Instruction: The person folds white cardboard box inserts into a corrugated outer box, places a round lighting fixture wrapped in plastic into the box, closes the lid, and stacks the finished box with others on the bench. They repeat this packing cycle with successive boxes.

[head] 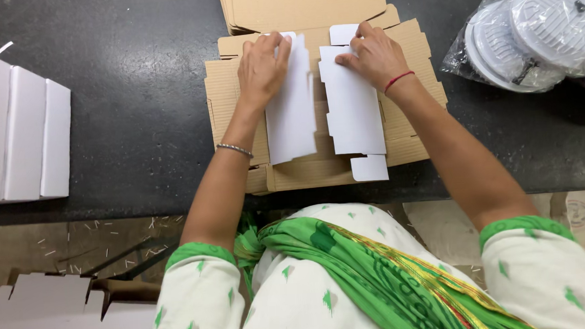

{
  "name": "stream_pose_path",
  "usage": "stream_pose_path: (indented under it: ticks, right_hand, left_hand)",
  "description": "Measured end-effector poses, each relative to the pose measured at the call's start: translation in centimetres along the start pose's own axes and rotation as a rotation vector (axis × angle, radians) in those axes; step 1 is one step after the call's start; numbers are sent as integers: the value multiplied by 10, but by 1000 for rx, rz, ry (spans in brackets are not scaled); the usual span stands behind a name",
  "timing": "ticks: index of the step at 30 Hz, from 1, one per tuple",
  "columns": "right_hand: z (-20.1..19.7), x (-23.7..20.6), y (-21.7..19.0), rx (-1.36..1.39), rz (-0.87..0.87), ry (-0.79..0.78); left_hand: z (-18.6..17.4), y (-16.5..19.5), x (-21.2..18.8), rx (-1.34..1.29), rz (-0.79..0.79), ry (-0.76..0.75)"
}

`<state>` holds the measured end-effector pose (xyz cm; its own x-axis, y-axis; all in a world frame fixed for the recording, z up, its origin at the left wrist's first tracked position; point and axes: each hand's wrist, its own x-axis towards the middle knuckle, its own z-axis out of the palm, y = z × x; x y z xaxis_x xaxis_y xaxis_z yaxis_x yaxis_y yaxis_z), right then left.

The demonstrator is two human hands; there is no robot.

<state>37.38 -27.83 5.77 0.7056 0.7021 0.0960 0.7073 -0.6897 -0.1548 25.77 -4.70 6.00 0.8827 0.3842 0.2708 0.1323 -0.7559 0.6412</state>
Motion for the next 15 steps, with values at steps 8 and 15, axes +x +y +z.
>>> stream_pose_path:
  ticks: [8, 15]
  right_hand:
    - [-4, 1, 11, 275, -52, 142]
    - [-16, 13, 51, 1541, 235, -45]
  left_hand:
    - [4, -41, 36, -210, -86, -16]
    - [-9, -70, 45, -1063, -339, -149]
